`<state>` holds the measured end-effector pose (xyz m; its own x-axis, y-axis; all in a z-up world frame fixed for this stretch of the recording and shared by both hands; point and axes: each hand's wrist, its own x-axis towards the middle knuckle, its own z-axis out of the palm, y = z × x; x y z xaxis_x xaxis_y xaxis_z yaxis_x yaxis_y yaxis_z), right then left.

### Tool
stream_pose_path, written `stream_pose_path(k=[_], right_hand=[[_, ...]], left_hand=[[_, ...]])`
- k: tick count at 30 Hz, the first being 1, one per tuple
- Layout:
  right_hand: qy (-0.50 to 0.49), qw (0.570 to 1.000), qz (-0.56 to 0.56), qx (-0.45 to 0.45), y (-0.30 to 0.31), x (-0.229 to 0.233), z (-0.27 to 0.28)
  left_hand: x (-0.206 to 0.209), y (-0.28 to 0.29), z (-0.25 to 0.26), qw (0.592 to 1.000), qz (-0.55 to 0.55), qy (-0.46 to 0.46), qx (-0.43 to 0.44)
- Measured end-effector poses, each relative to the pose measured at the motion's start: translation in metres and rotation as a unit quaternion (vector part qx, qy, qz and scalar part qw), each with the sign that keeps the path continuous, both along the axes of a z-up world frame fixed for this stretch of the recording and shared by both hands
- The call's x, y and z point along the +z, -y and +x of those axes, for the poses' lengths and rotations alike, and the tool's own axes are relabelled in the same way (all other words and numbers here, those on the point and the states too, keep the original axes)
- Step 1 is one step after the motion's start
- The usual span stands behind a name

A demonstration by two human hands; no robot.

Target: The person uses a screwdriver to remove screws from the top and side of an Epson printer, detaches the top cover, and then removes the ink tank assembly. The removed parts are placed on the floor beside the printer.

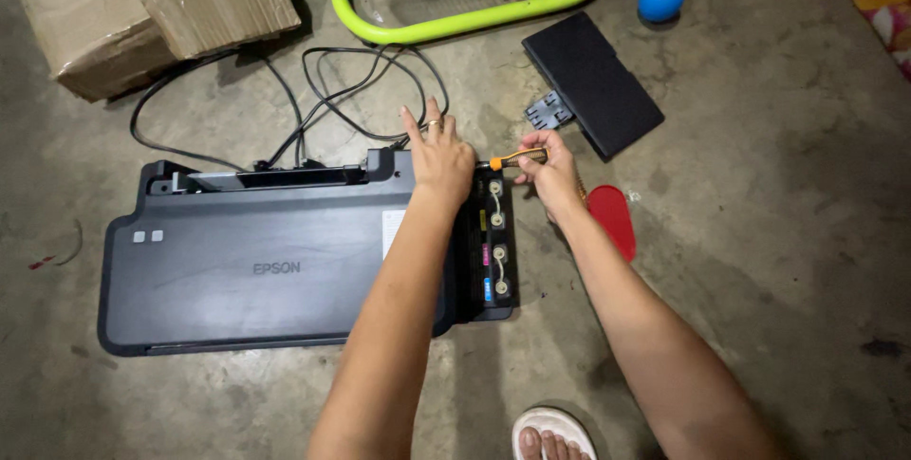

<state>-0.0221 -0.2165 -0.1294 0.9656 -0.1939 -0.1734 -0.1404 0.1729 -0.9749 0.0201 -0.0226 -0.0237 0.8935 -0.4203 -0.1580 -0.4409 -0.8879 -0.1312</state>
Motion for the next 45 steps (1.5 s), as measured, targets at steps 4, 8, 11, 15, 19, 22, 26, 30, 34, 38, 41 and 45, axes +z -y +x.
stream_pose_path(k=[4,8,11,15,19,22,26,30,34,38,41,45], right_hand=[[0.01,0.997,0.081,-0.005,0.014,0.002,0.0],[-0.047,0.991,0.109,-0.057,0.028,0.009,-0.016],[-0.055,0.984,0.157,-0.071,0.039,0.011,-0.026],[-0.058,0.978,0.186,-0.069,0.042,0.012,-0.032],[-0.158,0.974,0.162,0.02,0.036,0.026,-0.039],[-0.207,0.963,0.135,0.106,0.022,0.048,-0.047],[-0.219,0.93,0.228,0.188,0.01,0.074,-0.048],[-0.21,0.926,0.248,0.192,0.014,0.086,-0.053],[-0.196,0.932,0.251,0.174,0.024,0.085,-0.063],[-0.21,0.948,0.183,0.156,0.047,0.07,-0.081],[-0.238,0.957,0.115,0.117,0.071,0.052,-0.096],[-0.263,0.964,-0.038,0.001,0.104,0.027,-0.121]], left_hand=[[-0.01,0.001,0.01,0.999,0.028,-0.034,-0.032],[-0.013,-0.001,0.024,0.996,0.042,-0.055,-0.053],[-0.013,-0.004,0.028,0.996,0.018,-0.062,-0.056],[-0.008,-0.009,0.019,0.997,-0.06,-0.025,-0.051],[0.005,-0.007,-0.003,0.972,-0.23,0.026,-0.048],[0.016,0.0,-0.027,0.953,-0.3,0.027,-0.044],[0.028,0.011,-0.052,0.937,-0.347,0.016,-0.024],[0.037,0.015,-0.064,0.914,-0.405,0.013,-0.007],[0.045,0.022,-0.078,0.899,-0.437,-0.014,0.007],[0.043,0.032,-0.1,0.898,-0.44,-0.014,-0.019],[0.038,0.039,-0.12,0.896,-0.442,0.0,-0.052],[0.036,0.042,-0.153,0.88,-0.468,0.029,-0.081]])
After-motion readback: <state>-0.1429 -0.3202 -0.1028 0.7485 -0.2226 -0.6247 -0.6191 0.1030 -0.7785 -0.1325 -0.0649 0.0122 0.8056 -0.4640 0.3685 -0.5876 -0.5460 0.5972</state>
